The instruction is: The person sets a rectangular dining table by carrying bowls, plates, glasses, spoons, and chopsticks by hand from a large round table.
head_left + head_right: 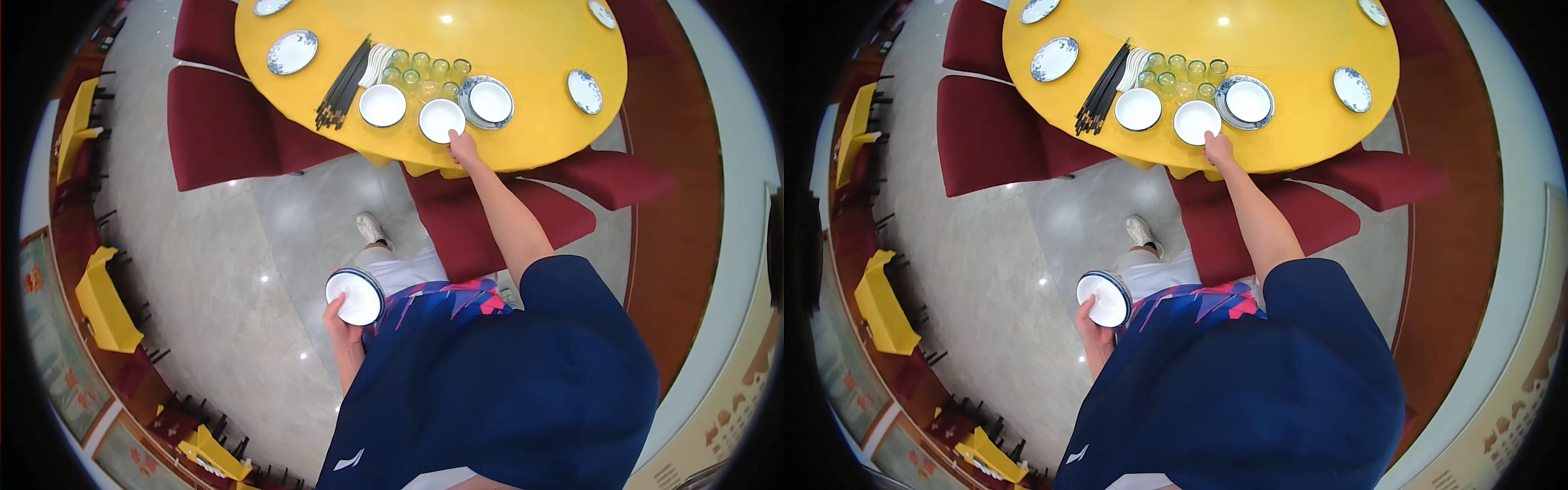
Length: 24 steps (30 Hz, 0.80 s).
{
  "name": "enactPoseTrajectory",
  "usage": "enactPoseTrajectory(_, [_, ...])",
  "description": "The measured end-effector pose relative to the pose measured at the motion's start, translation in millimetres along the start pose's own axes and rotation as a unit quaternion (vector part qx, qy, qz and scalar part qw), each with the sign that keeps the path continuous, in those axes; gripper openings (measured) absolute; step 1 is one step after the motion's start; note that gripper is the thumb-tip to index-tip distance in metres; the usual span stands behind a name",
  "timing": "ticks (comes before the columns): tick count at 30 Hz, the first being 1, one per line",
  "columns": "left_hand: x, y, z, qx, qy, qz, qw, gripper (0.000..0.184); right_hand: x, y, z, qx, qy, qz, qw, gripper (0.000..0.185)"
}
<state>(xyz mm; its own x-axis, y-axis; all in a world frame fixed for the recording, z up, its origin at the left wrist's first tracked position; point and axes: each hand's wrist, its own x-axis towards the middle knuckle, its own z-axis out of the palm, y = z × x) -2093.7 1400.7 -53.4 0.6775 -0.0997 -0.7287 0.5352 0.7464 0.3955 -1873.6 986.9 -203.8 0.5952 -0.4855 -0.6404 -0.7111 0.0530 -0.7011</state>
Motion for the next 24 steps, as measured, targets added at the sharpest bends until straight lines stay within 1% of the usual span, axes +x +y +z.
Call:
enactPoseTrajectory(2, [8, 35, -8, 0.000, -0.003, -0.006, 1.000, 0.059, 10, 13, 1, -0.061, 0.036, -0.029, 0.997, 0.037])
enactPoseTrajectory(3, [11, 51, -11, 0.000, 0.004, -0.002, 1.000, 0.060, 3, 10, -1, -0.064, 0.043, -0.028, 0.997, 0.037])
enactPoseTrajectory(5, [18, 82, -24, 0.006, 0.010, -0.010, 1.000, 0.060, -25, 3, -5, -0.022, 0.083, -0.035, 0.996, 0.036])
enactPoseTrajectory(6, [19, 97, -32, 0.016, 0.018, -0.011, 1.000, 0.060, -40, 0, -7, -0.025, 0.086, -0.032, 0.995, 0.036])
enactPoseTrajectory(7, [22, 110, -42, 0.007, 0.057, -0.027, 0.998, 0.060, -52, -7, -12, 0.025, 0.088, -0.019, 0.996, 0.034])
enactPoseTrajectory(8, [28, 121, -48, 0.006, 0.053, -0.030, 0.998, 0.060, -61, -17, -16, 0.077, 0.090, -0.008, 0.993, 0.033])
enactPoseTrajectory(9, [32, 132, -53, 0.005, 0.007, -0.011, 1.000, 0.057, -67, -25, -22, 0.078, 0.096, -0.009, 0.992, 0.033])
enactPoseTrajectory(10, [38, 141, -56, 0.005, -0.040, 0.007, 0.999, 0.054, -69, -34, -29, 0.112, 0.105, -0.009, 0.988, 0.032])
enactPoseTrajectory(11, [47, 150, -60, 0.012, -0.039, 0.011, 0.999, 0.052, -71, -40, -36, 0.147, 0.115, -0.008, 0.983, 0.031])
enactPoseTrajectory(12, [54, 159, -63, 0.015, -0.043, 0.006, 0.999, 0.052, -66, -42, -47, 0.149, 0.121, -0.006, 0.981, 0.031])
enactPoseTrajectory(14, [73, 174, -59, 0.057, 0.002, 0.000, 0.998, 0.050, -45, -51, -67, 0.179, 0.096, 0.027, 0.979, 0.029])
enactPoseTrajectory(15, [81, 180, -52, 0.068, 0.017, -0.003, 0.998, 0.049, -40, -56, -73, 0.178, 0.107, 0.036, 0.978, 0.027])
enactPoseTrajectory(16, [87, 185, -44, 0.071, 0.016, -0.004, 0.997, 0.049, -34, -59, -77, 0.181, 0.109, 0.037, 0.977, 0.027])
enactPoseTrajectory(18, [100, 195, -26, 0.057, 0.022, -0.016, 0.998, 0.049, -19, -64, -82, 0.172, 0.150, 0.078, 0.970, 0.025])
enactPoseTrajectory(23, [115, 205, 18, 0.081, 0.012, -0.016, 0.997, 0.047, 3, -63, -88, 0.194, 0.141, 0.083, 0.967, 0.027])
enactPoseTrajectory(24, [120, 205, 27, 0.076, 0.008, -0.018, 0.997, 0.047, 5, -65, -91, 0.188, 0.118, 0.094, 0.971, 0.028])
